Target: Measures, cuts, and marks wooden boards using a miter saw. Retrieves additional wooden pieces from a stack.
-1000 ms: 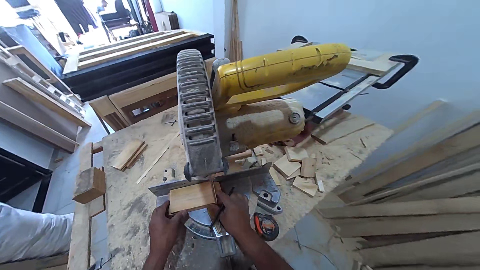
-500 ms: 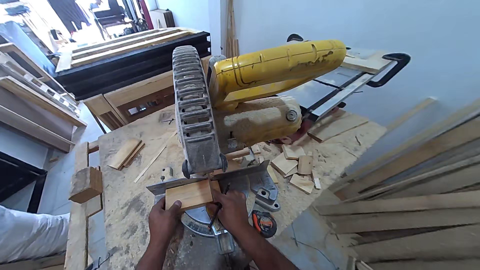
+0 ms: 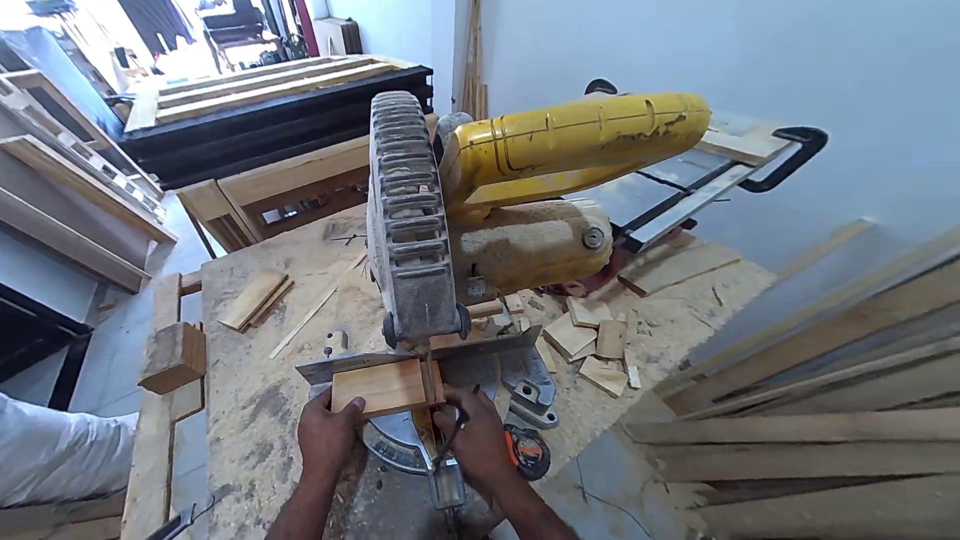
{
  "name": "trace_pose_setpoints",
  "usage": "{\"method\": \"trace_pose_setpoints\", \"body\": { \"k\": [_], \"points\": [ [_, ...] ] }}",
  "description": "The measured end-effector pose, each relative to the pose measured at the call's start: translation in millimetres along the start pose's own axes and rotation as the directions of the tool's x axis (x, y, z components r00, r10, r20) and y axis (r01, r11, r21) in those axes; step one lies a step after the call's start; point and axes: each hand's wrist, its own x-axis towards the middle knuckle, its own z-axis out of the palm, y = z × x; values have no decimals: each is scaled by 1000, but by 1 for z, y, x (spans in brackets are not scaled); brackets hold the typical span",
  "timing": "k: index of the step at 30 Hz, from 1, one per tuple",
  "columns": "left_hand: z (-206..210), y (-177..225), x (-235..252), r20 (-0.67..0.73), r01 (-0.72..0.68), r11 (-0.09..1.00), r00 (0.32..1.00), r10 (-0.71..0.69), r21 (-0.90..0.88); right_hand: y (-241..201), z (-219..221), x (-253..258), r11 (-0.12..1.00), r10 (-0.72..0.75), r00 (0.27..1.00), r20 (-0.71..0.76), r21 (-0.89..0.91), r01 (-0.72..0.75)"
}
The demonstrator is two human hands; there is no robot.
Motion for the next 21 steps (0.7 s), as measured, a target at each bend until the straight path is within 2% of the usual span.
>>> {"method": "trace_pose_setpoints", "body": {
  "k": [1,2,3,4,5,6,7,8,9,10,12,13,16,18,21],
  "points": [
    [0,1,-1,1,6,1000,1000,-6,-3,-8,-14,-2,993,-7,998,-66,117,14],
    [-1,3,-1,3,12,1000,1000,-12,-7,-23,-34,-5,976,-57,977,-206,195,98],
    [-1,5,-1,1,15,1000,1000,-15,-13,-45,-61,-11,951,-161,914,-373,190,245],
    [-1,6,-1,0,18,1000,1000,-18,-19,-71,-95,-17,905,-321,803,-502,89,417],
    [-1,6,-2,1,23,999,1000,-23,-24,-100,-132,-19,829,-497,664,-559,-79,553],
    [-2,5,-3,0,27,999,1000,-27,-23,-133,-171,-17,733,-656,534,-534,-280,620],
    [-2,5,-4,-2,33,999,999,-33,-18,-166,-204,-11,636,-770,458,-444,-475,609],
    [-1,5,-4,-8,36,999,999,-36,-16,-198,-229,0,549,-828,463,-317,-626,553],
    [-1,4,-5,-11,33,999,999,-33,-14,-226,-243,13,477,-831,522,-191,-727,493],
    [-1,3,-6,-13,27,1000,1000,-27,-7,-247,-248,28,427,-794,602,-84,-781,455],
    [-2,1,-7,-9,11,1000,1000,-10,21,-275,-250,40,406,-653,756,52,-818,407],
    [-4,1,-7,2,10,999,1000,-11,38,-283,-251,36,395,-585,803,116,-824,406],
    [-6,-3,-8,12,16,999,1000,-17,40,-272,-242,5,374,-402,858,319,-799,472],
    [-6,-4,-9,10,21,1000,1000,-22,22,-243,-223,-20,368,-299,885,357,-812,453],
    [-6,-8,-10,0,6,1000,1000,-6,3,-200,-201,-46,307,-448,830,333,-814,493]
  ]
}}
